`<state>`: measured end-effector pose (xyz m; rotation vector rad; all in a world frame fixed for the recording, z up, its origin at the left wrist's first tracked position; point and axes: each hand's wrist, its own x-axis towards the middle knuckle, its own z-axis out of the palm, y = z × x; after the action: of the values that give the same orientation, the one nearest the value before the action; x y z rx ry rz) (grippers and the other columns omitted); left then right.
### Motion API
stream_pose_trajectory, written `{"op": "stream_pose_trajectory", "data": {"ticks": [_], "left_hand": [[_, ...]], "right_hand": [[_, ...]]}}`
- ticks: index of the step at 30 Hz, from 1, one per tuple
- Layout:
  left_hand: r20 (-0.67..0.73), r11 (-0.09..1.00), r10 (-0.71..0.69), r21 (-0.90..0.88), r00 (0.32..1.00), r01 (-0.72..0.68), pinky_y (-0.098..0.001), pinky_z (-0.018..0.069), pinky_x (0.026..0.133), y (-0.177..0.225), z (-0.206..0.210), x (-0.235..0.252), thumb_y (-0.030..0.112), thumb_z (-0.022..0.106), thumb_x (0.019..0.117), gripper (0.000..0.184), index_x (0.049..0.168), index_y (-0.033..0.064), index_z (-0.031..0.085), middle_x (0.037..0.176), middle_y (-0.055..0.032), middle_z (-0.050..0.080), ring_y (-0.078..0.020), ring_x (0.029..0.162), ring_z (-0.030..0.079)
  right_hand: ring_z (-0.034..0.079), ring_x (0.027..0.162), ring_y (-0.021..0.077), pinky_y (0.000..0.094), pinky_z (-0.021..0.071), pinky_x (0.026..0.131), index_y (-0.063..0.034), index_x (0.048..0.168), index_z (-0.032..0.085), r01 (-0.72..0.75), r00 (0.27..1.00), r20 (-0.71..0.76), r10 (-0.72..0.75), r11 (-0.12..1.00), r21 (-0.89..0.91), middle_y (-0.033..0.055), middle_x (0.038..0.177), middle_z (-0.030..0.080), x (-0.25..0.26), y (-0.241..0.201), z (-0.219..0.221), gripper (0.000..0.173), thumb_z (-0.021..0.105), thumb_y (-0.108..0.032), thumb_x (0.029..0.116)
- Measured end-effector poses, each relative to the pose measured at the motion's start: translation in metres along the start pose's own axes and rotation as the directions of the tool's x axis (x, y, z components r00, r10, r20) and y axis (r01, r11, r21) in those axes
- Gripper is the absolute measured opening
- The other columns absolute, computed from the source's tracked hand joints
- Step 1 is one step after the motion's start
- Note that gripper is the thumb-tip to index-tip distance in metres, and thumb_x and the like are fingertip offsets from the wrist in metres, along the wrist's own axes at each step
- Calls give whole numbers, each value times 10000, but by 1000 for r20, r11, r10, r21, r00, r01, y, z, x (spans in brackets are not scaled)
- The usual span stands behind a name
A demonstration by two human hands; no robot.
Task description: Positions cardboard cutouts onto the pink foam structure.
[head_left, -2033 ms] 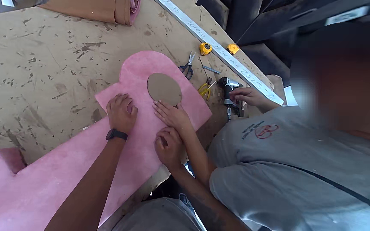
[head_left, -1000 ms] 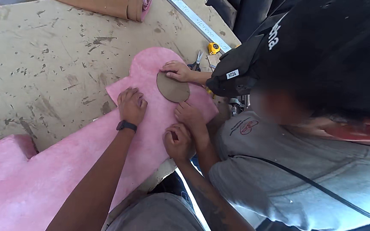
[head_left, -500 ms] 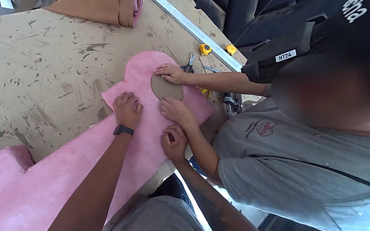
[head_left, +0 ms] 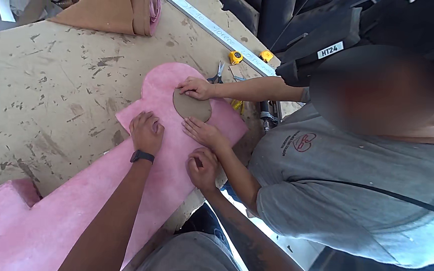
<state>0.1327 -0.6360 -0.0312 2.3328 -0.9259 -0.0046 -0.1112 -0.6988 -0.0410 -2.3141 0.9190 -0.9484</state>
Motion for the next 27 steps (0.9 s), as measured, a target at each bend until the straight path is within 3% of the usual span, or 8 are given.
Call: {"op": "stream_pose_trajectory", "data": {"ticks": [17, 22, 27], "left_hand": [[1, 1000, -6, 4, 1000, 6, -499, 233, 1252, -1, -1, 0, 404, 551, 965, 306, 1142, 254, 751, 1423, 71, 612, -174, 1464, 407], [-4, 999, 17, -51, 1000, -17, -520, 228, 1246, -4, -1, -2, 405, 552, 974, 282, 1094, 267, 767, 1411, 88, 620, -186, 1467, 395], [-16, 994, -12, -105, 1000, 10, -514, 226, 1254, -1, -6, -3, 400, 585, 963, 262, 1062, 258, 781, 1390, 85, 635, -205, 1472, 391]], "right_hand": [[636, 987, 72, 374, 534, 854, -260, 908, 774, -5, 1000, 6, 5, 999, 33, -110, 1031, 697, 1, -2, 0, 121, 653, -250, 900], [655, 940, 76, 366, 546, 825, -249, 882, 782, 9, 1000, -5, -9, 1000, 15, -102, 985, 714, 7, -5, 2, 149, 634, -246, 893], [663, 976, 112, 384, 545, 845, -234, 897, 776, 70, 997, 19, -70, 997, 11, -68, 1020, 721, 12, -6, 3, 139, 637, -238, 893]]}}
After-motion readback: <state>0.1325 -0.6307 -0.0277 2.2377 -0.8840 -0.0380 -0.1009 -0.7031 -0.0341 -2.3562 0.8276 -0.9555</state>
